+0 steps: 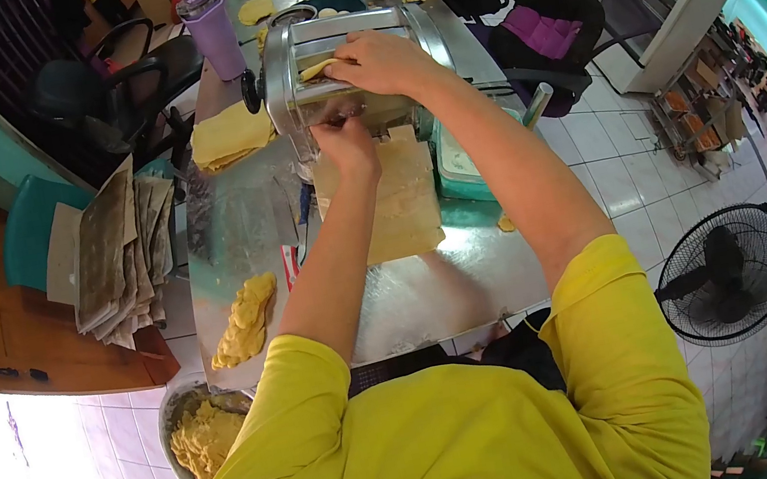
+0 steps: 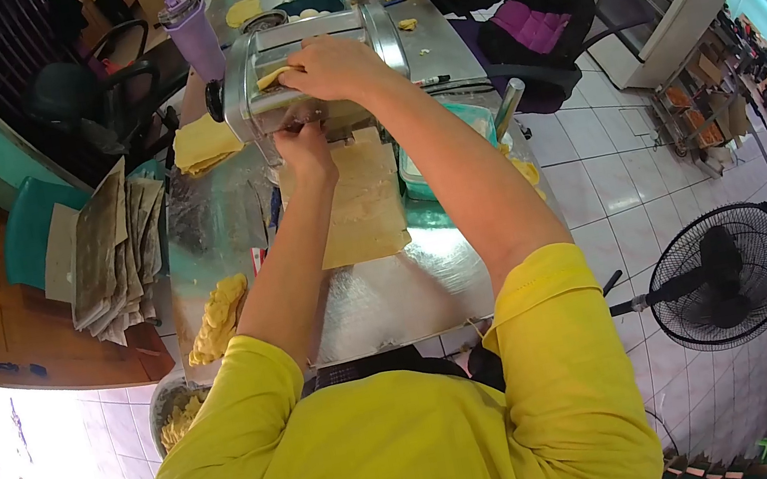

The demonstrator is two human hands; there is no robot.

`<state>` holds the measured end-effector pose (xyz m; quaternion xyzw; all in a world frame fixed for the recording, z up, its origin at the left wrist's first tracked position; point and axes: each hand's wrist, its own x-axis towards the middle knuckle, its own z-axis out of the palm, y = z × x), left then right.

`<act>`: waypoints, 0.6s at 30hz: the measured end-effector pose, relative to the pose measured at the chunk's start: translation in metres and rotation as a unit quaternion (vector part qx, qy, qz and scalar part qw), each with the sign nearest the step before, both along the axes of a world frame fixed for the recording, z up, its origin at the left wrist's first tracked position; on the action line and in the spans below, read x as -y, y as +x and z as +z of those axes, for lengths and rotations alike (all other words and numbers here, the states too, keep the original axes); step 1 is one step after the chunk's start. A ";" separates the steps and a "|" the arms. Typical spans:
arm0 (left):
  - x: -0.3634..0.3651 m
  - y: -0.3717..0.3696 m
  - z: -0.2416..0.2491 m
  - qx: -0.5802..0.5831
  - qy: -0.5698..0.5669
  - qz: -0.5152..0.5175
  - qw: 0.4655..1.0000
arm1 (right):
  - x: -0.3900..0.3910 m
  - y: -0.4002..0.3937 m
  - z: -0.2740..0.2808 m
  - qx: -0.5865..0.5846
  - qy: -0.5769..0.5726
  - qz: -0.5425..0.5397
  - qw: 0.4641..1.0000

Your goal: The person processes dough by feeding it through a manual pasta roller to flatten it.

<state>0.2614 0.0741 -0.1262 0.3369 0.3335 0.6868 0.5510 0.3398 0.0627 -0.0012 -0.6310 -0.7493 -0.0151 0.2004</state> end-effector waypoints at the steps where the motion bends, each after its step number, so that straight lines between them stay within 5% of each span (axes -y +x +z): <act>1: -0.002 -0.001 0.001 0.021 0.017 -0.013 1.000 | -0.002 0.001 -0.001 -0.001 0.005 -0.001 1.000; 11: 0.000 -0.003 0.004 -0.052 0.029 0.059 0.996 | -0.006 0.001 -0.011 -0.044 0.036 0.029 0.998; 13: -0.006 -0.007 -0.005 -0.153 0.028 0.060 0.986 | -0.010 0.003 -0.014 -0.039 0.061 0.035 0.997; 18: 0.020 -0.020 0.001 -0.086 0.038 0.027 0.995 | -0.010 0.003 -0.016 -0.079 0.086 0.029 0.993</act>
